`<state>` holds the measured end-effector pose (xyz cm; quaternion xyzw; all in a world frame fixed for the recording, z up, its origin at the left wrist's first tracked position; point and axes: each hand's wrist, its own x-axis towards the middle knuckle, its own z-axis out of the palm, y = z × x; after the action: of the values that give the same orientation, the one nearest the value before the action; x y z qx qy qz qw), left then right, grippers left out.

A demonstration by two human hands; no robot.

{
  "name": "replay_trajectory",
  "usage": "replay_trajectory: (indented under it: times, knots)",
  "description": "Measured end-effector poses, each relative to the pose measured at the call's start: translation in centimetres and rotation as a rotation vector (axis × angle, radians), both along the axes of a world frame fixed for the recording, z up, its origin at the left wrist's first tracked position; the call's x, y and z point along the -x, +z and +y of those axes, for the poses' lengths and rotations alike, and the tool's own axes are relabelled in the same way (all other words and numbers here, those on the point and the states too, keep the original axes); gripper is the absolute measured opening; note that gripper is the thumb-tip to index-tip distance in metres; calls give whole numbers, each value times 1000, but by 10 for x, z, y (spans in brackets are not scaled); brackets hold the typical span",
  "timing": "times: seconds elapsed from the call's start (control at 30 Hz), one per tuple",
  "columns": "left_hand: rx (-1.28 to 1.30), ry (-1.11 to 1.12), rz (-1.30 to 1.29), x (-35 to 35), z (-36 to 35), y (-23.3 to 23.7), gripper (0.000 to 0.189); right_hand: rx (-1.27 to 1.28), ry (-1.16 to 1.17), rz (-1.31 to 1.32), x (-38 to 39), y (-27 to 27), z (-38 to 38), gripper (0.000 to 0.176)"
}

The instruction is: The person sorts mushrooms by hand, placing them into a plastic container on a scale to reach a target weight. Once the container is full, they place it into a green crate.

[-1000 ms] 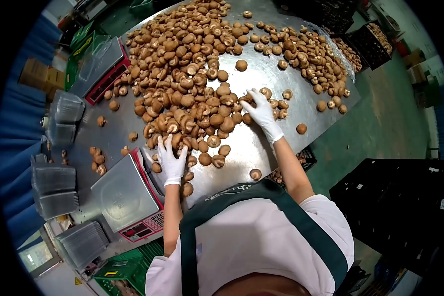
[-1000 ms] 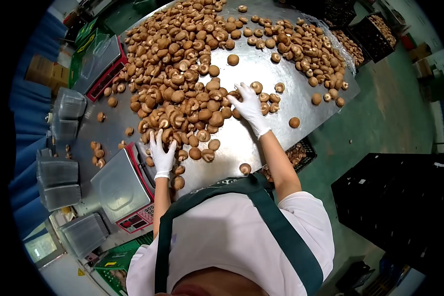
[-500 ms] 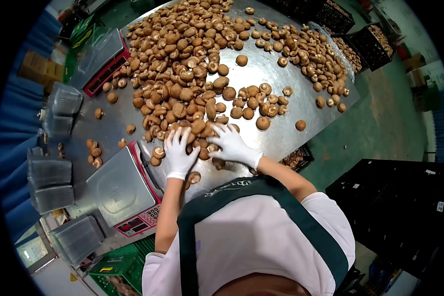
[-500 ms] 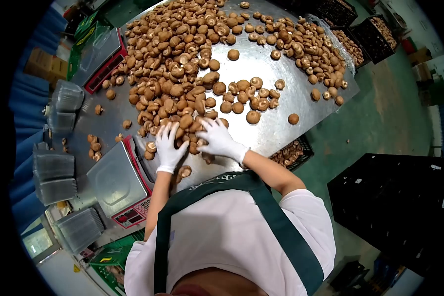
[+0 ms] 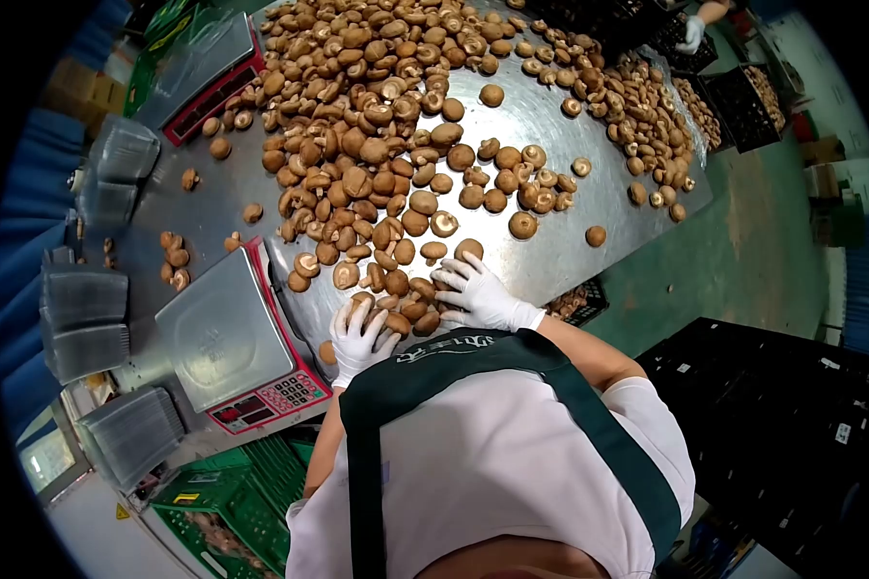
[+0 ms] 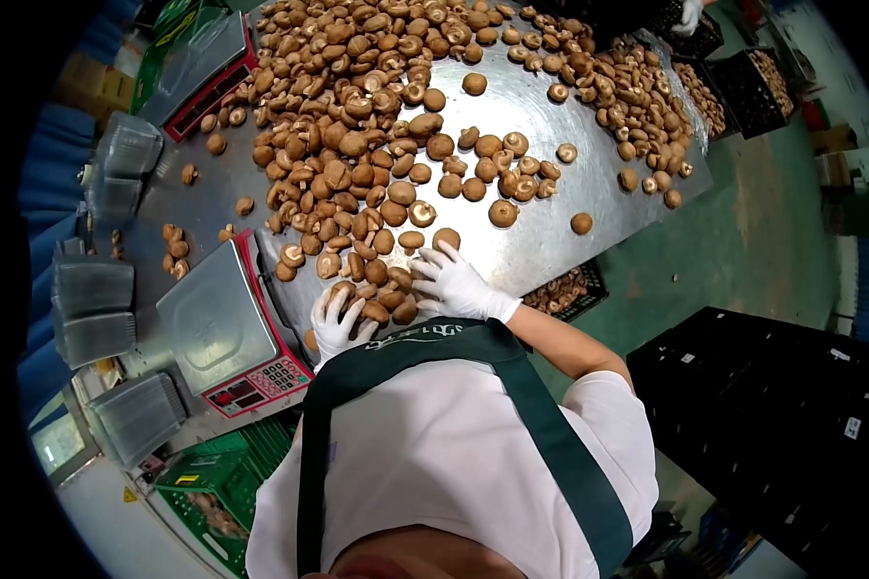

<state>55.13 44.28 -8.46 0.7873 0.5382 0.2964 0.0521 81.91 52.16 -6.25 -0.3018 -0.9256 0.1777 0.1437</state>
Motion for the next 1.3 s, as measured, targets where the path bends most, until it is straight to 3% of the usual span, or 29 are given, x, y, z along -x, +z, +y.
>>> replay_trajectory:
  times: [0.13, 0.23, 0.37, 0.43, 0.5, 0.6, 0.7, 0.83, 0.9, 1.0, 1.1, 1.17, 1.23, 1.3]
  knots:
    - [209, 381, 11, 4, 22, 0, 59, -191, -185, 2, -6, -22, 38, 25]
    - [277, 580, 45, 2, 48, 5, 68, -157, -398, 30, -6, -13, 70, 35]
    - [178, 590, -172, 9, 68, -16, 65, -155, -525, 181, -3, -9, 104, 39]
    - [137, 625, -481, 13, 72, -23, 61, -138, -588, 207, 5, -10, 117, 42]
    - [112, 613, -509, 14, 68, -24, 58, -118, -656, 232, 16, -12, 121, 46]
    - [182, 423, -158, 11, 57, -14, 68, -67, -495, -38, 37, -6, 114, 60]
    - [219, 344, -36, -1, 42, -6, 76, -126, -167, -155, 57, 16, 83, 52]
    - [224, 201, 32, -12, 24, 9, 72, -189, 31, -251, 76, -1, 32, 54]
    - [184, 176, 34, -6, 20, 10, 66, -39, -64, -69, 67, 1, 20, 47]
    - [75, 218, -56, 0, 16, 0, 52, -47, -52, 42, 39, -7, 21, 38]
    - [35, 315, -225, 6, 28, -13, 40, -14, -161, 152, 8, 3, 25, 32]
    - [76, 428, -258, 1, 40, -11, 42, 87, -350, 307, -16, 22, 28, 28]
    - [60, 406, -258, -4, 53, -2, 47, -25, -667, 450, -46, 17, 36, 26]
    - [56, 365, -93, -17, 61, 13, 52, -36, -952, 469, -80, 41, 43, 26]
